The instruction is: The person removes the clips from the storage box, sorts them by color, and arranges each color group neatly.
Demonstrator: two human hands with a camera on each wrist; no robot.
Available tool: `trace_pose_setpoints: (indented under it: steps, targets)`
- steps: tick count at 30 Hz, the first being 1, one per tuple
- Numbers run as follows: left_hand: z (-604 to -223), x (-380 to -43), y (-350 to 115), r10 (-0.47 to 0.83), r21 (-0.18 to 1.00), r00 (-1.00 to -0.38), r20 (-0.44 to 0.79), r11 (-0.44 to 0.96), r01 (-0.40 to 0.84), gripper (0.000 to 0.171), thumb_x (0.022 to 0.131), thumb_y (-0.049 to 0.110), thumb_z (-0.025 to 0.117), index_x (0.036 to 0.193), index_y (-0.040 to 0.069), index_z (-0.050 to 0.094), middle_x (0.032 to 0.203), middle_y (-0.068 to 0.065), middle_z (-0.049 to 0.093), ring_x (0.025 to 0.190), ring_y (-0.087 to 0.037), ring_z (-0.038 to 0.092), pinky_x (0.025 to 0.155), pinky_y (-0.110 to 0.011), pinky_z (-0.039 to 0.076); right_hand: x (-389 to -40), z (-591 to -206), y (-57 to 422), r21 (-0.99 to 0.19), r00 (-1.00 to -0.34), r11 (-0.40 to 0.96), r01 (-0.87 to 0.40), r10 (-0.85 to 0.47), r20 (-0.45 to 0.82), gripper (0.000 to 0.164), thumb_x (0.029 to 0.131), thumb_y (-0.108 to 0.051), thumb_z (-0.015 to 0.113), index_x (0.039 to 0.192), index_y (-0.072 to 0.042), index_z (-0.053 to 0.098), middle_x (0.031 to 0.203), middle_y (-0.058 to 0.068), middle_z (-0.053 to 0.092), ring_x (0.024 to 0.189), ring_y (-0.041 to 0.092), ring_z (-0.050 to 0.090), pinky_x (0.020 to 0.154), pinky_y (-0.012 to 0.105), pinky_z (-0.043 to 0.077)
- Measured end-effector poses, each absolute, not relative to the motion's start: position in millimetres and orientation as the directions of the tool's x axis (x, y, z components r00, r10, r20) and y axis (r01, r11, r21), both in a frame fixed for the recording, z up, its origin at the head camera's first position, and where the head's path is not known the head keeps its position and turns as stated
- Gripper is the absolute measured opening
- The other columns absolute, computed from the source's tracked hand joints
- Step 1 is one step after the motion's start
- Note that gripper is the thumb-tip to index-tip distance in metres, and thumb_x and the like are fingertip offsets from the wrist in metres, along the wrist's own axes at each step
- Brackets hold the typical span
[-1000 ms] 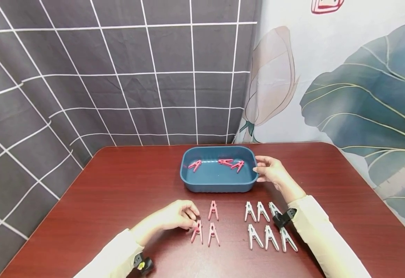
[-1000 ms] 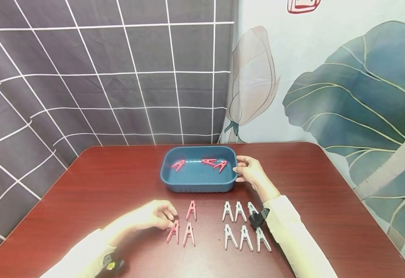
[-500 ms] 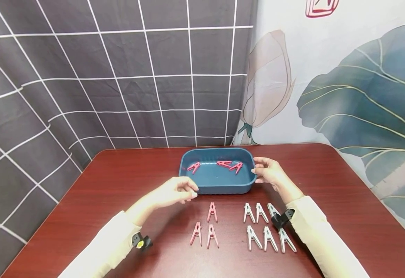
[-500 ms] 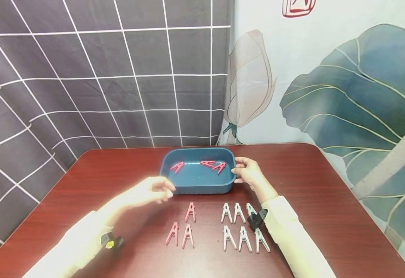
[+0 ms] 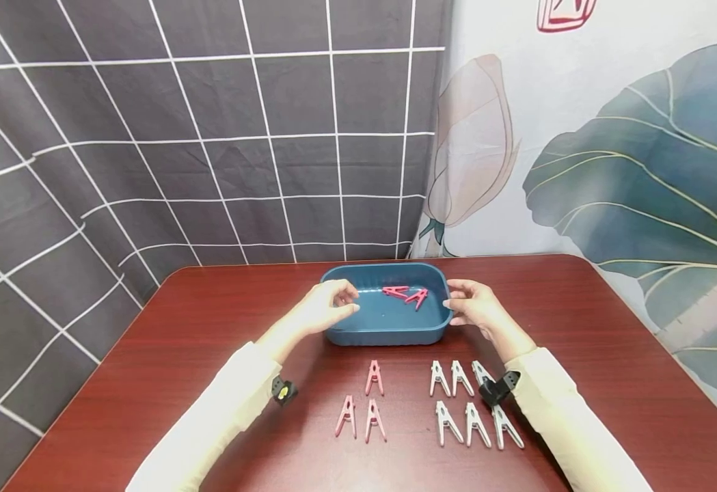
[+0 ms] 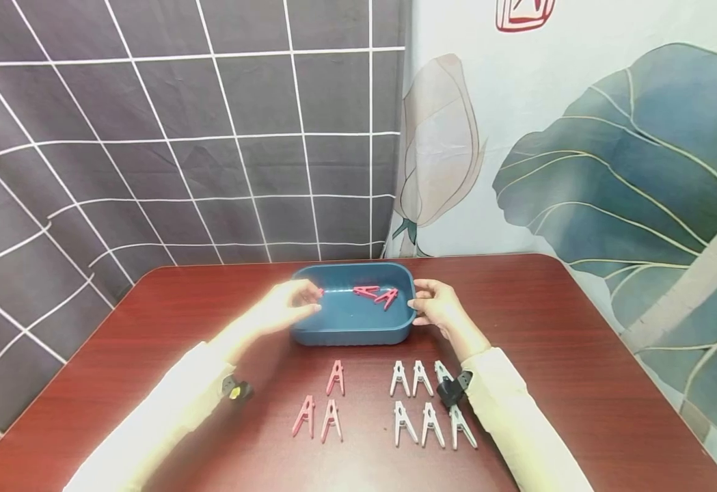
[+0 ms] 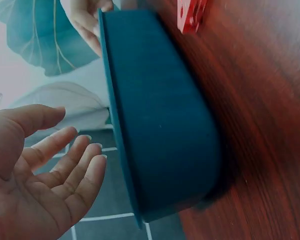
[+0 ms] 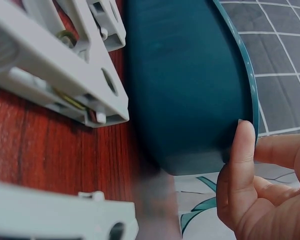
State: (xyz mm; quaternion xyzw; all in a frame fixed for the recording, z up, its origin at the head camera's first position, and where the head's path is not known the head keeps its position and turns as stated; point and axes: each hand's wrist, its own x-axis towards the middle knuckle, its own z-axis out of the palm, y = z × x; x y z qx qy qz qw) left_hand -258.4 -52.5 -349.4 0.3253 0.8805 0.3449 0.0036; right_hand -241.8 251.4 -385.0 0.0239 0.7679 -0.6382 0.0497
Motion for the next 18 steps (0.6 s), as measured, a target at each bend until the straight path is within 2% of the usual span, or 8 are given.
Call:
trace_pose_setpoints:
  steps: [5, 11, 18]
  targets:
    - [-356.8, -276.7, -48.2, 0.529, 0.556, -0.818, 0.226, 0.620, 0.554, 0.016, 0.085, 0.011, 0.064, 0.097, 0.000, 0.063, 0.091, -0.014, 0.067, 0.087, -0.025, 0.063, 0.078, -0.036, 0.053, -241.7, -385.5, 250.1, -0.978, -0.994, 0.184, 0.104, -0.013, -0.108, 0.058, 0.088, 0.005, 0.056, 0.141, 0.011, 0.032, 0.104, 0.017, 0.053, 0.065, 0.007, 0.060, 0.055, 0.023, 0.055]
    - [-367.0, -286.6, -44.8, 0.461, 0.432, -0.857, 0.230, 0.741, 0.514, 0.012, 0.083, 0.009, 0.065, 0.092, 0.002, 0.063, 0.089, -0.014, 0.061, 0.087, -0.027, 0.060, 0.079, -0.039, 0.051, -242.9, -385.6, 248.2, -0.976, -0.994, 0.193, 0.104, -0.017, -0.109, 0.058, 0.088, 0.004, 0.056, 0.141, 0.011, 0.032, 0.108, 0.020, 0.052, 0.066, 0.007, 0.060, 0.056, 0.023, 0.056]
    - [-374.2, -296.6, -33.3, 0.426, 0.303, -0.888, 0.170, 0.835, 0.459, 0.019, 0.086, 0.013, 0.065, 0.100, 0.003, 0.061, 0.089, -0.012, 0.058, 0.085, -0.027, 0.057, 0.076, -0.039, 0.050, -242.8, -384.7, 249.2, -0.976, -0.994, 0.193, 0.104, -0.002, -0.106, 0.057, 0.088, 0.004, 0.056, 0.140, 0.011, 0.033, 0.107, 0.019, 0.052, 0.067, 0.007, 0.060, 0.056, 0.023, 0.056]
